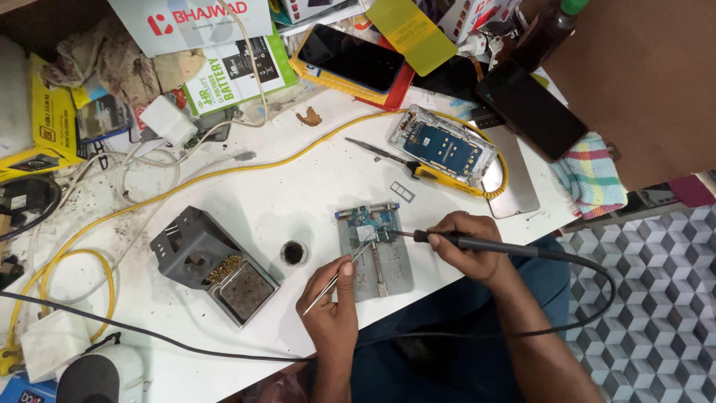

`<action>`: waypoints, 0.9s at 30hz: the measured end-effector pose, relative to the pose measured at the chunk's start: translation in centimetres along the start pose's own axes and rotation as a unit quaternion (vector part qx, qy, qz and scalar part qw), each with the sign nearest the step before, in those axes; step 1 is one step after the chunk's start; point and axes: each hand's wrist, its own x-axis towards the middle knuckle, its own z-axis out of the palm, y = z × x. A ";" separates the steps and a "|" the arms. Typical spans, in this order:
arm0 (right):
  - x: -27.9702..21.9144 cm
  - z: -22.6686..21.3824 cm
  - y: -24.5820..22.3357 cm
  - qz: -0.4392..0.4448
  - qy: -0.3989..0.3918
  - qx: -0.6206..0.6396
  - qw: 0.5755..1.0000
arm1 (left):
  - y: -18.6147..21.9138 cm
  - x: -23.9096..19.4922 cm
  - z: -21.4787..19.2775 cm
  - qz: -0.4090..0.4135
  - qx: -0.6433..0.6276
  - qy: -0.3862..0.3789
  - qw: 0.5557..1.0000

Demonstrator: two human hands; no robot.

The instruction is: The person uses a soldering iron and tweezers to apply solder to a small circuit board held in a vise. The person repeatedly dips the soldering iron tip into a flux container and applies solder to specific points on the board.

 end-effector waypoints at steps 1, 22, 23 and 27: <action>0.0 0.0 0.0 -0.003 -0.004 -0.003 1.000 | 0.0 0.0 0.0 0.000 0.012 0.000 1.000; 0.1 -0.2 0.1 -0.026 -0.009 0.011 1.000 | 0.1 -0.1 0.0 0.004 0.008 0.004 1.000; 0.1 -0.2 0.1 -0.025 -0.007 0.016 1.000 | 0.1 -0.1 0.0 0.003 0.006 0.002 1.000; -0.1 -0.2 0.0 -0.005 -0.014 0.024 1.000 | 0.1 -0.2 0.0 -0.007 0.015 0.004 1.000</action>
